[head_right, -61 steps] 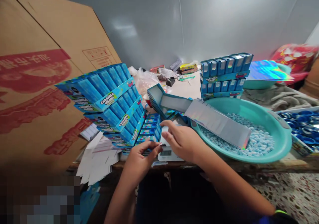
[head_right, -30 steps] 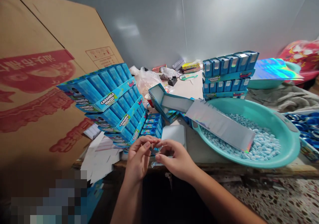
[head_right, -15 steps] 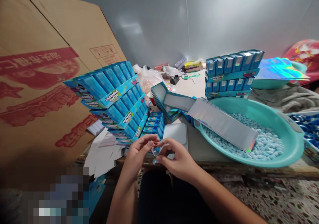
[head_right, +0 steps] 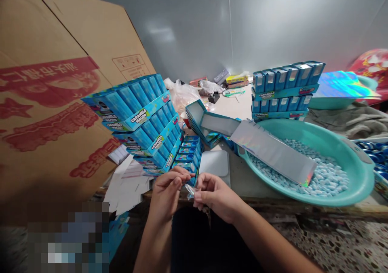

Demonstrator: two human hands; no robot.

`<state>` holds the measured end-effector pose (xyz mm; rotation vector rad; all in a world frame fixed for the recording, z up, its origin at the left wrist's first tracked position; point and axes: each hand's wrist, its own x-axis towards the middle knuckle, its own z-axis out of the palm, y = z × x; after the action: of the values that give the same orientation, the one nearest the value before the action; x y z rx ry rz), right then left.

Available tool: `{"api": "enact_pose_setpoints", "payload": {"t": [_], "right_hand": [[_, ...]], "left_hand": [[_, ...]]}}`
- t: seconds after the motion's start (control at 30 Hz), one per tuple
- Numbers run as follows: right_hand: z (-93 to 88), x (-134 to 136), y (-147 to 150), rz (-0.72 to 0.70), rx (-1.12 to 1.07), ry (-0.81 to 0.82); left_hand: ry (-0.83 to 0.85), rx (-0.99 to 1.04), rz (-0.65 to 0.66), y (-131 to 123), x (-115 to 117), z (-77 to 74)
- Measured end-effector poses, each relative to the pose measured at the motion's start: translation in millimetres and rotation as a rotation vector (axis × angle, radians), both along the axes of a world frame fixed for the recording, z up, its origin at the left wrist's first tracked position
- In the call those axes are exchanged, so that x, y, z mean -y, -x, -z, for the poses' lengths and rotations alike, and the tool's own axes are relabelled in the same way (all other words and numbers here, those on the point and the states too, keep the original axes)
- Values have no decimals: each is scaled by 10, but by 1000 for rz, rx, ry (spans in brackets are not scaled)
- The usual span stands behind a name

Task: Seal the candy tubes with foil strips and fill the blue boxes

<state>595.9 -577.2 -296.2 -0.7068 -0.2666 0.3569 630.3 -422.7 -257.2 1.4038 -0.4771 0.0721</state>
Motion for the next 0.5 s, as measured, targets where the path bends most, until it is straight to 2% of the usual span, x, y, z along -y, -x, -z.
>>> {"api": "enact_pose_setpoints", "payload": {"t": [0.27, 0.4, 0.5], "right_hand": [[19, -42, 18, -182, 7, -266], [37, -106, 67, -227, -13, -363], [36, -130, 72, -181, -22, -330]], "left_hand": [[127, 206, 143, 11, 14, 11], [164, 258, 127, 33, 68, -21], [142, 262, 38, 17, 82, -16]]}}
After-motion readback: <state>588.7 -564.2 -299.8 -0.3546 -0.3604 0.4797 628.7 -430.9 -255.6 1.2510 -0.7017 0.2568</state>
